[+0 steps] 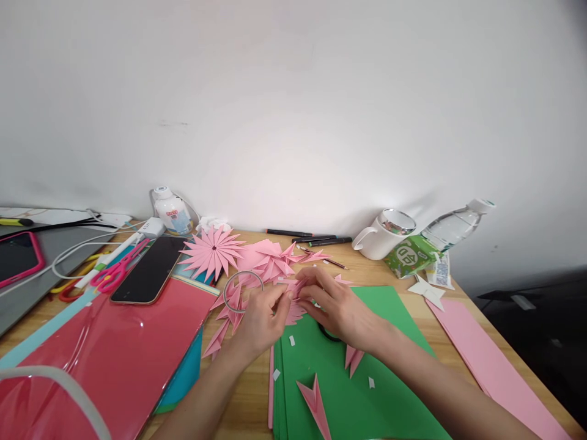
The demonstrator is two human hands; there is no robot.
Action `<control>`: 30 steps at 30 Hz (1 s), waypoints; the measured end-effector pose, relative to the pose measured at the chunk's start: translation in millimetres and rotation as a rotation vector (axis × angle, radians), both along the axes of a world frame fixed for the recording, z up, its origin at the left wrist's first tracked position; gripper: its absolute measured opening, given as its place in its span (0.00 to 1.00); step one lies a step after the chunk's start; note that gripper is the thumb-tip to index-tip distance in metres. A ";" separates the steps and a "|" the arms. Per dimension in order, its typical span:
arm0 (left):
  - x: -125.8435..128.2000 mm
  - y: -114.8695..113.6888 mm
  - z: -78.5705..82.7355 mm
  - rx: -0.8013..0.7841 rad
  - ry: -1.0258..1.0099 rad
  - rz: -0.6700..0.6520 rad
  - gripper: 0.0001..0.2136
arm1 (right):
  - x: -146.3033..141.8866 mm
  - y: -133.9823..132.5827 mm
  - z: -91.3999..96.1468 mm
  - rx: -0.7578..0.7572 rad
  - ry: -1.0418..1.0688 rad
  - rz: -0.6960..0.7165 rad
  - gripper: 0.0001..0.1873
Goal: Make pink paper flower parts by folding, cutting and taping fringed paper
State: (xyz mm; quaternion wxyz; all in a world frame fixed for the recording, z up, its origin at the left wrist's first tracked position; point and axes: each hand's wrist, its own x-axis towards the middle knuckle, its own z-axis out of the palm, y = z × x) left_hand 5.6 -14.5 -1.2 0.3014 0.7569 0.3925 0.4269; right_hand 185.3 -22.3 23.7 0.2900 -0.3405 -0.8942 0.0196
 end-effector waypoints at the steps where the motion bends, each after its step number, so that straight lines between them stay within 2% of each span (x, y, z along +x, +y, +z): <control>1: 0.2 0.1 -0.8 0.025 0.007 0.001 0.15 | 0.1 0.3 -2.4 0.004 0.008 -0.007 0.06; 6: 0.8 -0.4 -4.1 0.088 0.028 0.003 0.14 | -0.1 1.2 -8.3 0.027 0.000 -0.018 0.11; 11: 2.0 -1.2 -4.4 0.077 0.055 0.021 0.14 | 4.4 1.8 1.6 -0.058 0.142 -0.024 0.07; 17: 2.9 -0.1 -1.1 -0.001 0.025 0.002 0.15 | 5.5 2.8 5.2 -0.041 -0.056 -0.036 0.10; 24: 3.0 1.8 -4.6 0.023 0.022 0.033 0.16 | 2.9 3.1 2.4 -0.030 -0.176 -0.056 0.12; 27: 2.6 1.5 -2.6 -0.019 -0.009 0.038 0.16 | 0.2 1.3 -1.0 -0.018 -0.086 -0.052 0.11; 30: 0.7 0.7 1.5 -0.134 -0.055 0.048 0.16 | -2.2 -1.0 -6.1 -0.003 0.104 -0.071 0.08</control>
